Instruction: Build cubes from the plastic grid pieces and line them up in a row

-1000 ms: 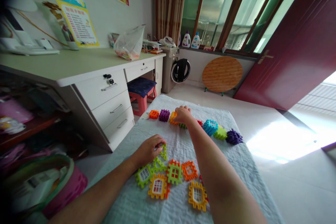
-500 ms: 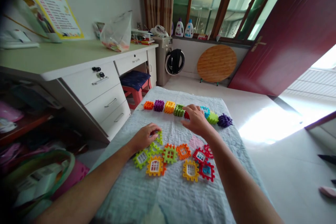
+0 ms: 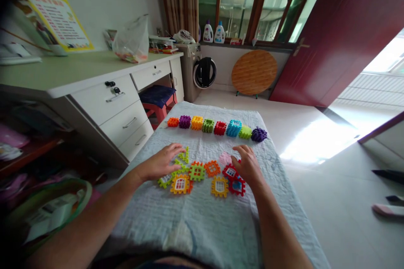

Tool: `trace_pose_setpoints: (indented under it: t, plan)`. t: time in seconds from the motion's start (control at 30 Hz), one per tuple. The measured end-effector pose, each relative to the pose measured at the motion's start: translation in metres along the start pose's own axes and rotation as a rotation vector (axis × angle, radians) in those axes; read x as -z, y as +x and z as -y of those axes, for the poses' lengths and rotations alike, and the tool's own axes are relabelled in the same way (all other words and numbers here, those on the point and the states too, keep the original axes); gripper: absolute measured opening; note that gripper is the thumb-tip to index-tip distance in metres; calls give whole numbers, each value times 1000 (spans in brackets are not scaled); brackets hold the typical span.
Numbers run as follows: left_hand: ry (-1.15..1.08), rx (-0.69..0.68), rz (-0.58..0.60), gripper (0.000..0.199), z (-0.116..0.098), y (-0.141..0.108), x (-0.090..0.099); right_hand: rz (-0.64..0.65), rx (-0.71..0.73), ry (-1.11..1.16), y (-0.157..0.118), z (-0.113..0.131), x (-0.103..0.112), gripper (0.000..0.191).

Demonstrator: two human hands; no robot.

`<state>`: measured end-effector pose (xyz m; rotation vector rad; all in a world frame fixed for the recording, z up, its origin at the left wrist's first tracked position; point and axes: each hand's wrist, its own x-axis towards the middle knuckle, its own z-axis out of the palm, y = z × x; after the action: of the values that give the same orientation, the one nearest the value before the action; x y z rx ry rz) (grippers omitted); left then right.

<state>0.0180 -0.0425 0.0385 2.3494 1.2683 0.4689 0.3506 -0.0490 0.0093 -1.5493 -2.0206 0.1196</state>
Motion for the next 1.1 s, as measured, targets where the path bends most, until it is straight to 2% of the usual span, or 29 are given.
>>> trace_pose_setpoints:
  t: [0.07, 0.17, 0.23, 0.4, 0.5, 0.63, 0.83, 1.0, 1.1]
  plan:
    - [5, -51, 40, 56, -16, -19, 2, -2, 5, 1, -2, -2, -4, 27]
    - [41, -45, 65, 74, -31, -40, -8, 6, 7, 3, -3, -4, -8, 27]
    - [69, -10, 49, 71, -33, -47, -19, 3, 10, 7, -3, -4, -9, 26]
    - [-1, -23, -54, 49, -28, -44, -34, -38, -7, 16, -4, -4, -10, 24]
    - [-58, -56, -139, 50, -27, -42, -35, -40, -26, 19, -4, -6, -10, 24]
    - [-3, -78, -259, 48, -27, -41, -38, -28, -38, 28, -5, -6, -9, 24]
    - [27, -81, -330, 45, -21, -37, -42, -79, -30, 68, -6, 2, -3, 23]
    - [13, -92, -390, 41, -18, -37, -41, -105, 65, 116, -9, 15, -3, 21]
    - [8, -105, -403, 39, -17, -38, -42, -70, 153, 143, -12, 25, -6, 18]
